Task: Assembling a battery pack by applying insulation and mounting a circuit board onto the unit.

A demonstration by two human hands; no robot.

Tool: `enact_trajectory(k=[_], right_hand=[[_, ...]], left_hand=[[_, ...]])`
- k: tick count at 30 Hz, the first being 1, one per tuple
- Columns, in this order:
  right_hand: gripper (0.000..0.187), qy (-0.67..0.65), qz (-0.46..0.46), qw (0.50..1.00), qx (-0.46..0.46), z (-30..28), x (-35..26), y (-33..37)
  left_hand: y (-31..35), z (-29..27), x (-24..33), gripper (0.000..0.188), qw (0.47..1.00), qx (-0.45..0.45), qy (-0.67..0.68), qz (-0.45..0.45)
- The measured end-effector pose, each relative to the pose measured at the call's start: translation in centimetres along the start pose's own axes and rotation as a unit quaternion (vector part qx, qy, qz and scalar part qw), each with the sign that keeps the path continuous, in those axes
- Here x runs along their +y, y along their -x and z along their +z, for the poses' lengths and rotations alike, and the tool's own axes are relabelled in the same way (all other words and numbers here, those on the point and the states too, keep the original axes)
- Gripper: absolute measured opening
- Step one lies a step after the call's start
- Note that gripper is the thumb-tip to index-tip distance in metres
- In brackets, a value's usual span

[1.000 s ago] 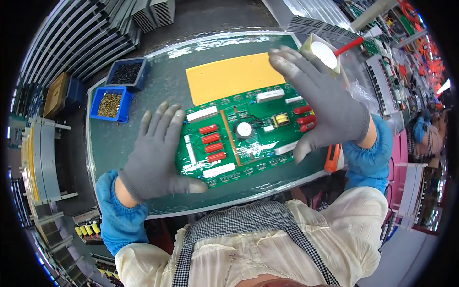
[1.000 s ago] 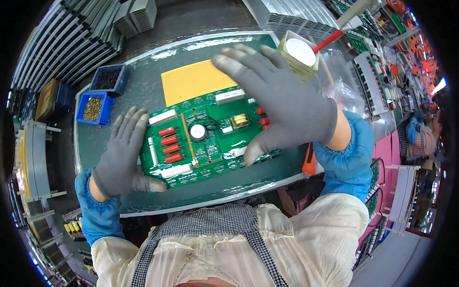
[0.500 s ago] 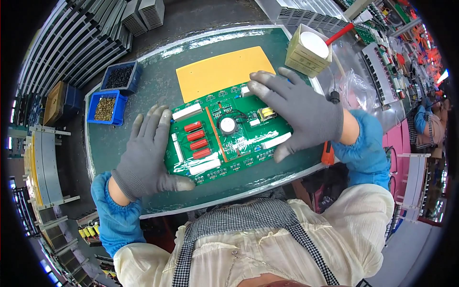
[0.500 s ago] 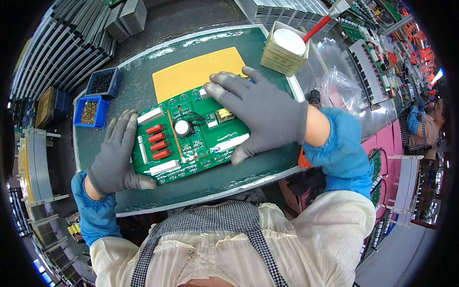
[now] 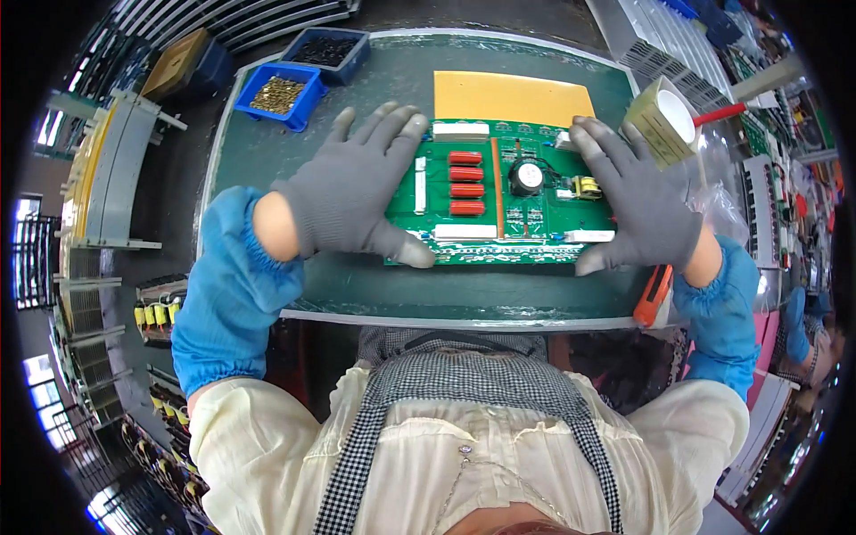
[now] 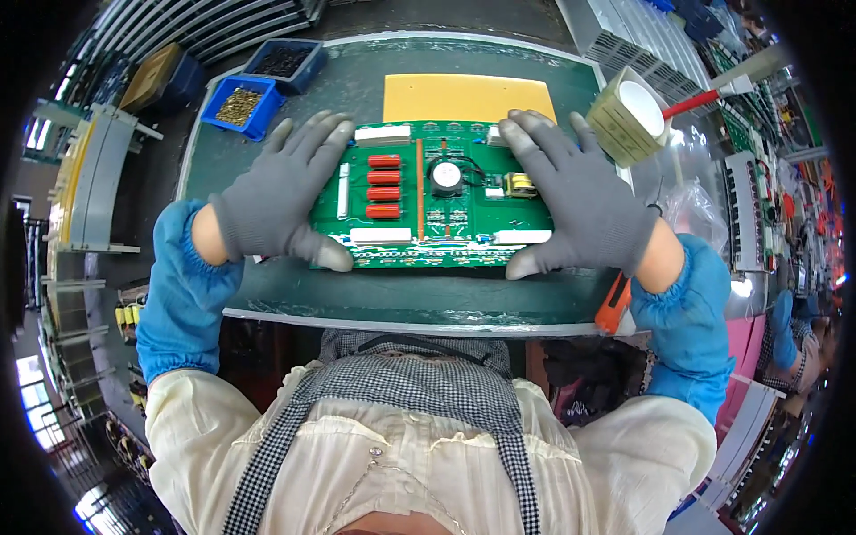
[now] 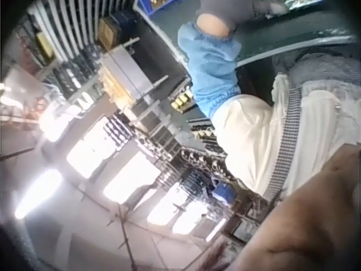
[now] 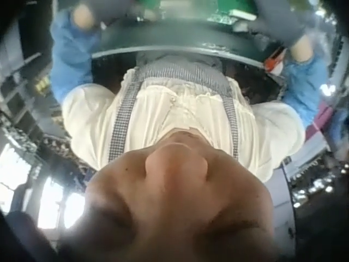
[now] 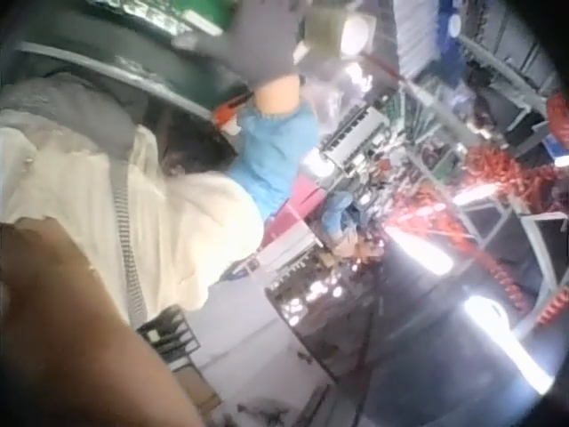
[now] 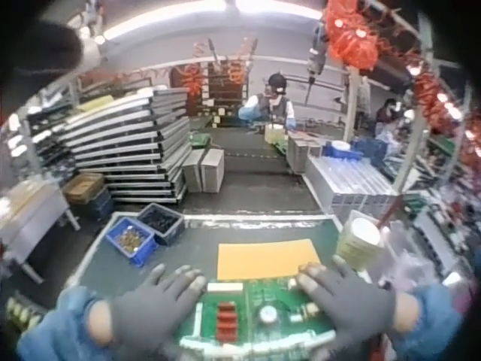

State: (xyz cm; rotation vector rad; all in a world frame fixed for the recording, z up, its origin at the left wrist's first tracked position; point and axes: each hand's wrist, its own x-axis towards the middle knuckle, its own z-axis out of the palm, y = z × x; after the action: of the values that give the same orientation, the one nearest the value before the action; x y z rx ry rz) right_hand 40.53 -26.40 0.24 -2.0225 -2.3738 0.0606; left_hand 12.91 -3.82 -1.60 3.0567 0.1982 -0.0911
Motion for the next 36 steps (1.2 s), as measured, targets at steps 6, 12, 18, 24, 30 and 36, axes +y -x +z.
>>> enact_trajectory(k=[6,12,18,24,30,36], right_hand=[[0.135,0.049,-0.018,0.999,0.013,-2.9,-2.3,-1.6],[0.136,0.002,-0.059,0.998,0.038,-1.2,-8.2,-7.8],[0.131,-0.01,-0.03,0.999,-0.005,0.0,-8.8,-8.6],[0.123,-0.033,-0.019,0.999,-0.011,0.1,-9.1,-9.3],[0.115,-0.005,-0.041,0.999,-0.001,0.5,-9.2,-9.0],[0.115,-0.002,-0.048,0.999,0.007,0.5,-8.9,-8.7]], left_hand=[[0.5,-0.4,-0.3,0.139,1.0,-0.025,-0.001,-0.008],[1.1,-0.4,-0.3,0.138,0.999,-0.018,0.021,-0.018],[5.9,2.6,-4.0,0.146,0.972,0.077,0.222,0.024],[5.1,4.9,-3.3,0.133,0.943,0.119,0.309,-0.019],[5.7,5.8,-3.3,0.134,0.947,0.136,0.288,-0.044],[4.3,0.6,-4.2,0.142,0.93,0.158,0.317,0.094]])
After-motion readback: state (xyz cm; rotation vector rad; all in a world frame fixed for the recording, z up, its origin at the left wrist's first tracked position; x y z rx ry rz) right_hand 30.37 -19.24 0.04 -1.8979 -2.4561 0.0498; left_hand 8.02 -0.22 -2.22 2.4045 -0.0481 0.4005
